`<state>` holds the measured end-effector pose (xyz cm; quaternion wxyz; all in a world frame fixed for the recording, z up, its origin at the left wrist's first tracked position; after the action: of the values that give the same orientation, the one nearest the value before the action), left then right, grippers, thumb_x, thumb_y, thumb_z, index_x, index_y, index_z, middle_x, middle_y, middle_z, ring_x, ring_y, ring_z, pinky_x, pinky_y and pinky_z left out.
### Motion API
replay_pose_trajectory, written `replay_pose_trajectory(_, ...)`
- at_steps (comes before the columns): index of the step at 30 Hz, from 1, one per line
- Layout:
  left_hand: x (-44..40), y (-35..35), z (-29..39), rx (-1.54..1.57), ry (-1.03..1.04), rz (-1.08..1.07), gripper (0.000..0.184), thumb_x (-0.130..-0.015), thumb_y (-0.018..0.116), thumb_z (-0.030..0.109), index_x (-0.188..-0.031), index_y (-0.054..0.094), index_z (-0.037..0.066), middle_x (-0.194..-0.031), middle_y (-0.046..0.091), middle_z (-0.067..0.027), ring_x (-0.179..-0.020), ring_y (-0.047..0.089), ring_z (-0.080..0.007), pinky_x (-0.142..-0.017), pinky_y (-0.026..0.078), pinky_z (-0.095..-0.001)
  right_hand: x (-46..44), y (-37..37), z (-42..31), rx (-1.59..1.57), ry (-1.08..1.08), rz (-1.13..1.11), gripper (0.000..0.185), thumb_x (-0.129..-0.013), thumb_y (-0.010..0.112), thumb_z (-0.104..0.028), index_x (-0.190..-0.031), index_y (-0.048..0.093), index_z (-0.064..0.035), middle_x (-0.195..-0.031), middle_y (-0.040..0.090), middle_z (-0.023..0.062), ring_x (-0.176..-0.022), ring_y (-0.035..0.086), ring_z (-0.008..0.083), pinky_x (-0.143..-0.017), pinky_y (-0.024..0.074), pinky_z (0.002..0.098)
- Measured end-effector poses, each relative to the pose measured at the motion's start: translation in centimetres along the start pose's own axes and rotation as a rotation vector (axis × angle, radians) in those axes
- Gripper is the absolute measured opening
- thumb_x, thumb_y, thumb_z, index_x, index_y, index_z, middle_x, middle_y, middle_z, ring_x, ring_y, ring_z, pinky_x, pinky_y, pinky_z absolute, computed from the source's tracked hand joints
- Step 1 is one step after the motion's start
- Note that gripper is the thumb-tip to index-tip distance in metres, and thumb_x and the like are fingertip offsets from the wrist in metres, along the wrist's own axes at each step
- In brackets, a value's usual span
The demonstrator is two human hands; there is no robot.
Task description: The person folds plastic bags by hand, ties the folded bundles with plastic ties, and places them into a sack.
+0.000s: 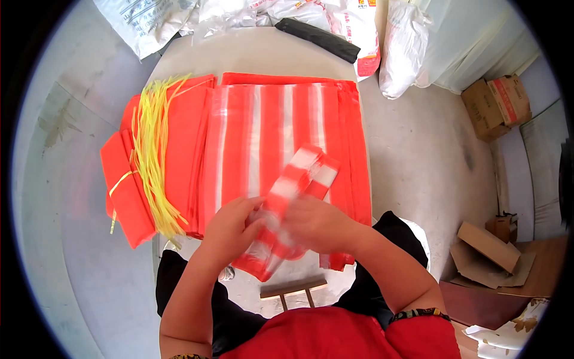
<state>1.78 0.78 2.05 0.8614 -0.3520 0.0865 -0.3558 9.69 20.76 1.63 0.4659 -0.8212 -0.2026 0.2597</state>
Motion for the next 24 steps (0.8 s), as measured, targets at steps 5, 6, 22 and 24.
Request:
replay_pose_trajectory(5,0.2,0.2,2.1,-0.113,0.091,0.001,0.077,-0.084,0.083,0.019,-0.153,0.052,0.004,-0.139,0.06,-0.0182,-0.126,0.059,-0.0359,-0.108,0.049,-0.0426,-0.9,3.0,-0.2,0.03,0.011,-0.179,0.025,-0.088,0.071,-0.016,-0.111,0.075,-0.0112,-0.116,0.071,-0.001,-0.119,0.063,0.0224,-0.107,0.0448,0.0434)
replay_pose_trajectory(6,0.3,0.8,1.7,-0.115,0.123,0.008,0.081,-0.083,0.084,0.02,-0.155,0.049,0.004,-0.143,0.057,-0.0194,-0.132,0.055,-0.0381,-0.112,0.046,-0.0441,-1.3,3.2,-0.4,0.019,0.017,-0.161,0.024,-0.089,0.07,-0.018,-0.113,0.074,-0.0117,-0.116,0.071,-0.001,-0.119,0.063,0.0218,-0.107,0.0441,0.0436)
replay_pose_trajectory(22,-0.5,1.5,0.5,-0.018,0.219,0.013,0.078,-0.082,0.06,-0.007,-0.158,0.041,-0.003,-0.164,0.042,-0.0264,-0.154,0.038,-0.0432,-0.126,0.035,-0.047,-2.9,3.0,2.5,0.001,0.198,-0.166,0.028,-0.095,0.07,-0.03,-0.114,0.076,-0.0106,-0.121,0.072,0.0014,-0.128,0.058,0.0239,-0.112,0.0406,0.0466)
replay_pose_trajectory(24,-0.5,2.7,0.1,-0.115,0.251,0.026,0.077,-0.081,0.057,-0.009,-0.156,0.043,-0.003,-0.163,0.043,-0.0266,-0.154,0.039,-0.0432,-0.126,0.035,-0.0477,-2.7,2.9,3.0,0.086,0.214,-0.255,0.027,-0.096,0.069,-0.031,-0.113,0.076,-0.0104,-0.122,0.072,0.0027,-0.129,0.058,0.0255,-0.117,0.0375,0.0485)
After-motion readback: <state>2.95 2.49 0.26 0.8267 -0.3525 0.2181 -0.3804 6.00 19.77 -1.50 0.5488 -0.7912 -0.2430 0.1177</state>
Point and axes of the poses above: each hand's wrist, its own x-axis away from the middle knuckle, its own y-axis out of the palm, z = x × y, the point moved 4 cm from there along -x, towards the middle knuckle
